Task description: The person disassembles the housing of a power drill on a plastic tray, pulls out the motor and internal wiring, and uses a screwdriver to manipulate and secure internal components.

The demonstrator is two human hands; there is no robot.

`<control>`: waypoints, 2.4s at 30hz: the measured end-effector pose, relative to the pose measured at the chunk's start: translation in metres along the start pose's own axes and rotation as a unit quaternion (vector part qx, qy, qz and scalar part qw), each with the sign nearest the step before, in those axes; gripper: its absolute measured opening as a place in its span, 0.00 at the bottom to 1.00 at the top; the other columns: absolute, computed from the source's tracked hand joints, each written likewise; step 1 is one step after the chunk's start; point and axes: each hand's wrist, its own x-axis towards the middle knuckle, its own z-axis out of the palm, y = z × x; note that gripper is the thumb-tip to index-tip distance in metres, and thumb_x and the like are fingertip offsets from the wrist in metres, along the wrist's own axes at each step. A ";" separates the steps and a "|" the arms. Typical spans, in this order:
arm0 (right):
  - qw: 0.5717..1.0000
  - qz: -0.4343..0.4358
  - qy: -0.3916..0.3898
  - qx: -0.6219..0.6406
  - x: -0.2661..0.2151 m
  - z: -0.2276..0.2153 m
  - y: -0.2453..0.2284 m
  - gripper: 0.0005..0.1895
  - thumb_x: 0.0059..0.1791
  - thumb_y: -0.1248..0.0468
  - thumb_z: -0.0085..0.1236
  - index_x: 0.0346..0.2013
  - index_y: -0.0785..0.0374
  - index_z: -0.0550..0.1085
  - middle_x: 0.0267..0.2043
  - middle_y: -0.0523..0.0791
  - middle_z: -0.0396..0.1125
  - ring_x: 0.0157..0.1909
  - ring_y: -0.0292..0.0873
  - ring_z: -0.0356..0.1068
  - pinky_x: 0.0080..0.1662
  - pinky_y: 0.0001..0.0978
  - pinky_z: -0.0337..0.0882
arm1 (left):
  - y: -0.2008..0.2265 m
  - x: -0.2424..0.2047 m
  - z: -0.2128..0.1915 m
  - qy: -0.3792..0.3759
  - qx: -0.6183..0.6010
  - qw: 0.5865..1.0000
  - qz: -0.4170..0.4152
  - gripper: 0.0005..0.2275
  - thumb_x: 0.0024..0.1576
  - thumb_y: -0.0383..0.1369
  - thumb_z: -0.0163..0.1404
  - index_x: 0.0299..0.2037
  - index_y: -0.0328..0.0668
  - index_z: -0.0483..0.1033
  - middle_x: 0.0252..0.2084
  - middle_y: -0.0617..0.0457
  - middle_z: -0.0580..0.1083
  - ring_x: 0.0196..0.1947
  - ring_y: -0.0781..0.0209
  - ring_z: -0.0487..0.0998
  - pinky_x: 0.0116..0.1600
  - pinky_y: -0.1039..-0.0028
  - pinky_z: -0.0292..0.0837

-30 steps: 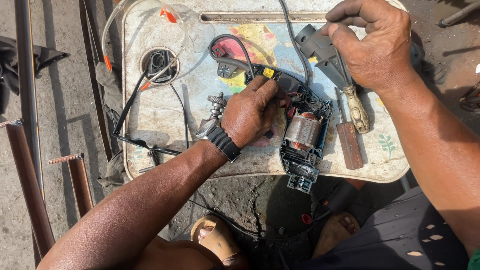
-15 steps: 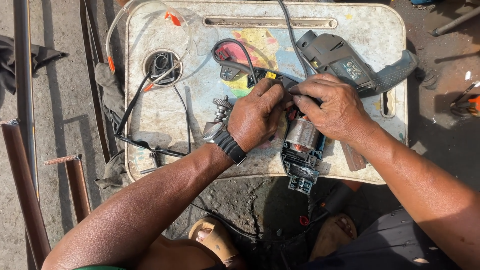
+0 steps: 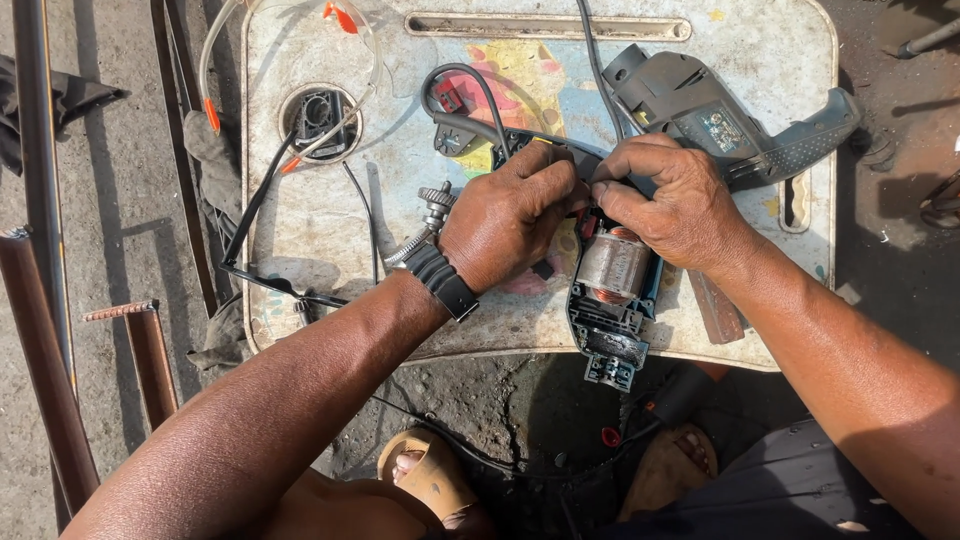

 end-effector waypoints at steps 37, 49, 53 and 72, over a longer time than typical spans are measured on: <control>0.988 -0.087 -0.120 0.050 0.021 -0.021 0.009 0.02 0.50 0.67 0.62 0.36 0.58 0.80 0.38 0.47 0.74 0.60 0.48 0.70 0.67 0.55 0.64 | 0.027 -0.021 0.034 0.168 -0.271 0.928 -0.195 0.10 0.56 0.29 0.65 0.48 0.44 0.83 0.42 0.45 0.78 0.43 0.55 0.84 0.46 0.65 0.83; 0.986 -0.097 -0.122 0.061 0.022 -0.021 0.015 0.02 0.52 0.64 0.62 0.36 0.58 0.80 0.37 0.46 0.75 0.58 0.45 0.70 0.67 0.51 0.64 | 0.029 -0.018 0.035 0.182 -0.276 0.927 -0.175 0.09 0.57 0.28 0.63 0.47 0.43 0.83 0.39 0.44 0.77 0.39 0.57 0.83 0.44 0.65 0.81; 0.985 -0.105 -0.118 0.070 0.021 -0.020 0.021 0.03 0.53 0.64 0.62 0.37 0.59 0.80 0.37 0.47 0.76 0.58 0.46 0.70 0.67 0.52 0.64 | 0.031 -0.018 0.034 0.188 -0.283 0.922 -0.183 0.09 0.57 0.28 0.64 0.47 0.42 0.83 0.40 0.44 0.78 0.38 0.56 0.83 0.44 0.65 0.81; 0.989 -0.053 -0.138 0.011 0.026 -0.022 0.006 0.01 0.48 0.67 0.63 0.32 0.60 0.80 0.35 0.47 0.74 0.58 0.48 0.71 0.66 0.55 0.64 | 0.028 -0.020 0.036 0.189 -0.305 0.917 -0.173 0.09 0.57 0.29 0.64 0.47 0.42 0.84 0.41 0.44 0.79 0.38 0.58 0.83 0.44 0.65 0.81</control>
